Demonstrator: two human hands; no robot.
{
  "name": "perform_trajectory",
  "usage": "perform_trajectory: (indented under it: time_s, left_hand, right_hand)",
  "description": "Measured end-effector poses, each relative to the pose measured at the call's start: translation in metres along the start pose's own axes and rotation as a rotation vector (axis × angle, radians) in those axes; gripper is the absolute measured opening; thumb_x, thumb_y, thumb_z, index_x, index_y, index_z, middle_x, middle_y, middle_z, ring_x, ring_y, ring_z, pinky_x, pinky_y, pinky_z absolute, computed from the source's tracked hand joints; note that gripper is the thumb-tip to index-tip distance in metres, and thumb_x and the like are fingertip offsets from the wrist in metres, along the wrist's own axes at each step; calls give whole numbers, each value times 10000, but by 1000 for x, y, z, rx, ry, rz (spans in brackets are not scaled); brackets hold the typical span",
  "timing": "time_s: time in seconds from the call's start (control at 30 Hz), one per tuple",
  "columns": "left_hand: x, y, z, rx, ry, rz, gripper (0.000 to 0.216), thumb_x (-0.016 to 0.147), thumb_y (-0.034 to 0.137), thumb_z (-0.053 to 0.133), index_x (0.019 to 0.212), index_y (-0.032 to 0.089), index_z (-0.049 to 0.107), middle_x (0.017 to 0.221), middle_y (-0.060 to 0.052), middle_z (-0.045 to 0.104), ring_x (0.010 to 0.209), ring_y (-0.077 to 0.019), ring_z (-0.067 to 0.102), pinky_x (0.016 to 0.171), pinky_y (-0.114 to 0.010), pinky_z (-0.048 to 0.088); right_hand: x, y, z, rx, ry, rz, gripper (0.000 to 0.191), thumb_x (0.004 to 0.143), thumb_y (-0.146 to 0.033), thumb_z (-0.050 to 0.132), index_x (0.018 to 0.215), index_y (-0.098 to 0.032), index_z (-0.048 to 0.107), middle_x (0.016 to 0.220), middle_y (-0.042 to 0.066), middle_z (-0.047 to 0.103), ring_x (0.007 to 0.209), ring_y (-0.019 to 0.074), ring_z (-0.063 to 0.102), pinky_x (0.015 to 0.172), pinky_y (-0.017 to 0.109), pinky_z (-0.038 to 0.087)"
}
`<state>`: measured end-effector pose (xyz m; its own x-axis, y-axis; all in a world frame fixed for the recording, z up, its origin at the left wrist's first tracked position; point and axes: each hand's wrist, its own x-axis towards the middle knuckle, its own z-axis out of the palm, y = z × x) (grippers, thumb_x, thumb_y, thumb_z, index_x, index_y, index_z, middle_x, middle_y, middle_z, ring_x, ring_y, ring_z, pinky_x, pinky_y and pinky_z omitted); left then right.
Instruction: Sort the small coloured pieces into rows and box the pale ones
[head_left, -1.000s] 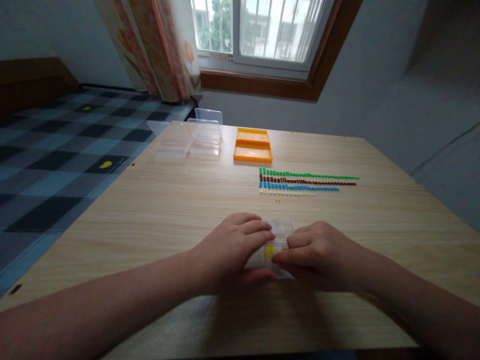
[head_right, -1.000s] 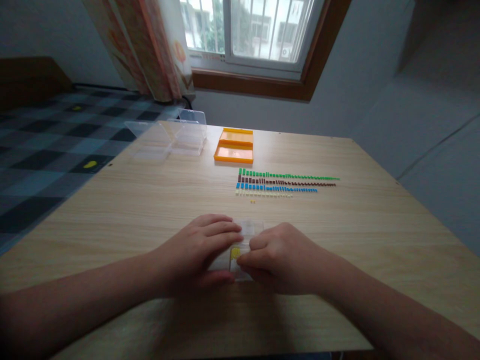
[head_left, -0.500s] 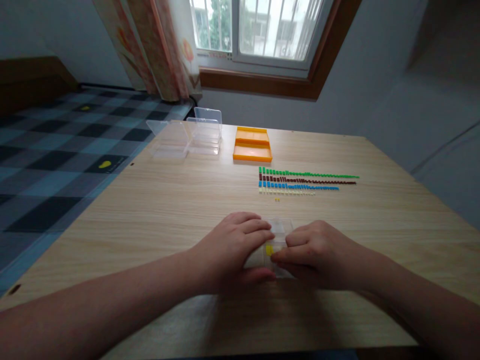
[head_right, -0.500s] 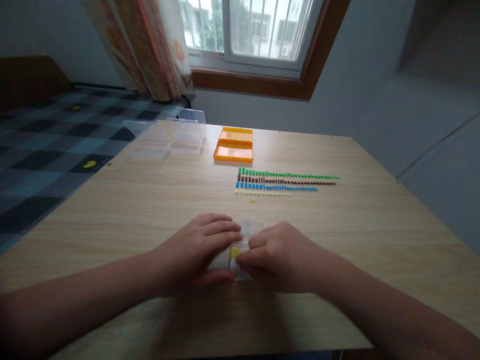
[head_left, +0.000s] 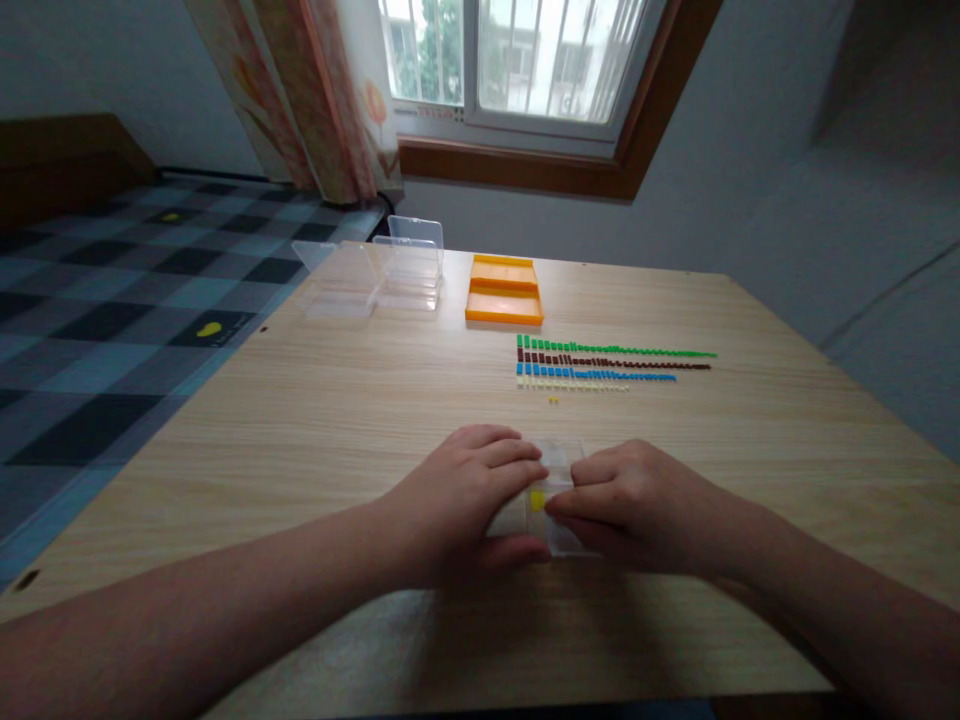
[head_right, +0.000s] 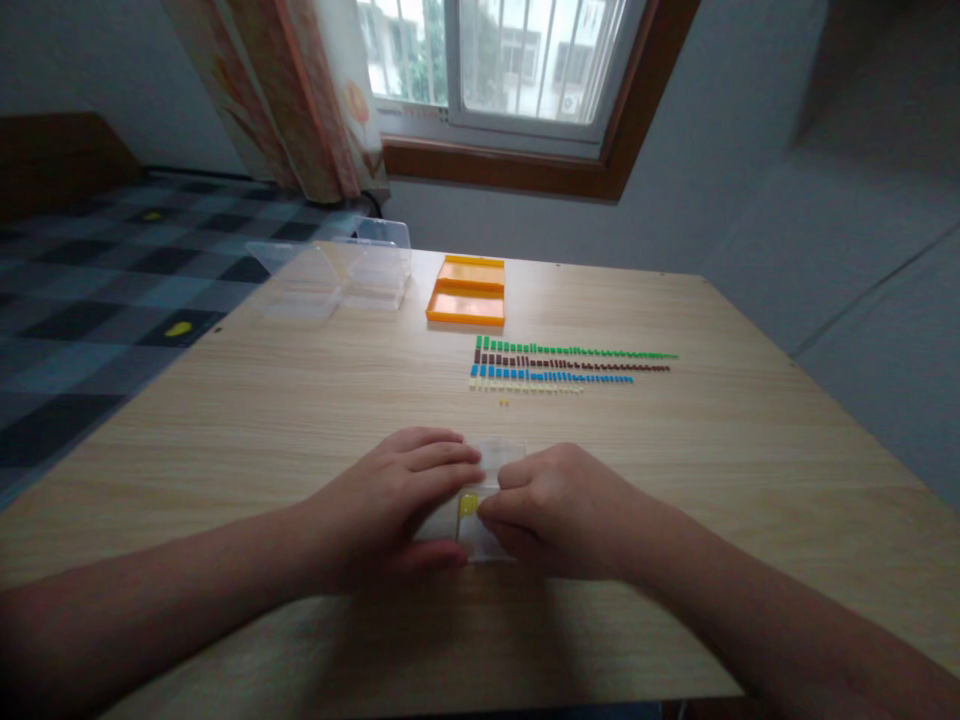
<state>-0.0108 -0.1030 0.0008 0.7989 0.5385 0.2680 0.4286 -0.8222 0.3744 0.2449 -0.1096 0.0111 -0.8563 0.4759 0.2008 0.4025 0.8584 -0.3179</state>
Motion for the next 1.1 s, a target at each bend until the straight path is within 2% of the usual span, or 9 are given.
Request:
perform_trajectory:
  time_s: [0.87,0.93,1.0,1.1]
  left_hand:
    - [0,1,0,-11,9,-5,550,867,559,755,1242,164,680,1295,-124,701,1220,-336,617,1084,-511,462]
    - [1,1,1,-14,11,-3,553,862,555,760,1245,165,677,1288,-126,702,1215,-334,620,1081,-507,466]
    - [1,1,1,-17,11,-6,549,858,548,764,1253,177,673,1291,-123,701,1220,-334,616,1085,-509,464]
    - [0,1,1,-12,4,-14,555,854,534,774,1264,175,670,1305,-126,695,1228,-338,612,1087,-514,463]
  right_hand:
    - [2,-3,-1,5,21,4,267,1012,-198,476,921,-159,724,711,8,600,556,75,415,549,252,264]
    - [1,-1,-6,60,75,-23,258,1012,-197,489,940,-154,733,691,2,585,550,67,439,537,236,280]
    - [1,5,-11,106,194,-13,233,1011,-205,522,959,-150,743,672,-6,567,553,59,464,532,215,301]
    - [1,23,-13,72,414,125,203,996,-217,576,964,-145,763,663,-5,567,571,64,488,550,204,335]
